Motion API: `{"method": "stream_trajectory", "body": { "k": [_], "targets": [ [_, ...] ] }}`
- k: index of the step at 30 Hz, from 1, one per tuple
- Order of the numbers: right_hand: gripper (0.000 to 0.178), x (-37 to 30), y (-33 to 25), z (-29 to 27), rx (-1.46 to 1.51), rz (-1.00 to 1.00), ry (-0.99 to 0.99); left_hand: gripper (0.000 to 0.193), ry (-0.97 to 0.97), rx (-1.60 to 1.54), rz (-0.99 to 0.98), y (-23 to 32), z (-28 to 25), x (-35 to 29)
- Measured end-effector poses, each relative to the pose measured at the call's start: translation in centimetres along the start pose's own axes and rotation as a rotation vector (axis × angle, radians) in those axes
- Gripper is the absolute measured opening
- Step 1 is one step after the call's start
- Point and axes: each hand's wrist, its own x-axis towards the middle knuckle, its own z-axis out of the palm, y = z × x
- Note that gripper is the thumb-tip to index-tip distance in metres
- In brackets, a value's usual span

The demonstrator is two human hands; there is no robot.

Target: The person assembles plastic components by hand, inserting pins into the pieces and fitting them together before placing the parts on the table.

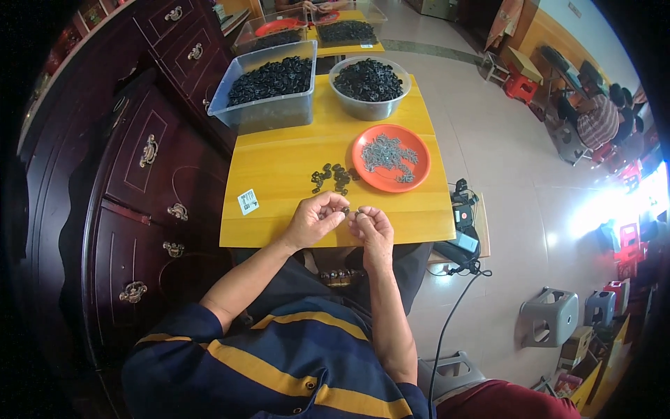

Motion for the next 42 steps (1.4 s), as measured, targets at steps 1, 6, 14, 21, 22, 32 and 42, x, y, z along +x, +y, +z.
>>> {"method": "stream_trajectory", "body": {
  "k": [1,6,14,21,22,32,42],
  "targets": [
    [0.013,-0.1,0.0,0.2,-0.017,0.008,-0.016,0.016,0.004,0.0,0.001,0.1,-0.1,0.1],
    [0.013,-0.3,0.0,0.8,-0.118,0.025,-0.039,0.02,0.049,0.129,0.099,0.0,-0.5,0.2],
    [0.012,-0.4,0.2,1.3,-0.151,0.038,-0.042,0.02,0.052,0.103,0.092,-0.6,-0.5,0.0],
    [0.011,-0.5,0.2,1.3,-0.186,-0.001,-0.047,0.019,0.018,0.155,0.092,-0.2,-0.7,0.1],
    [0.012,-0.6,0.2,1.3,-0.2,-0.007,-0.05,0.019,0.019,0.155,0.093,-0.1,-0.8,0.1],
    [0.015,-0.7,-0.2,1.8,-0.197,0.033,-0.059,0.019,-0.078,0.258,0.151,0.4,-1.5,0.6],
    [0.018,-0.2,-0.4,1.8,-0.012,0.1,-0.05,0.043,0.004,0.639,0.314,2.1,-0.2,0.6]
  ]
}}
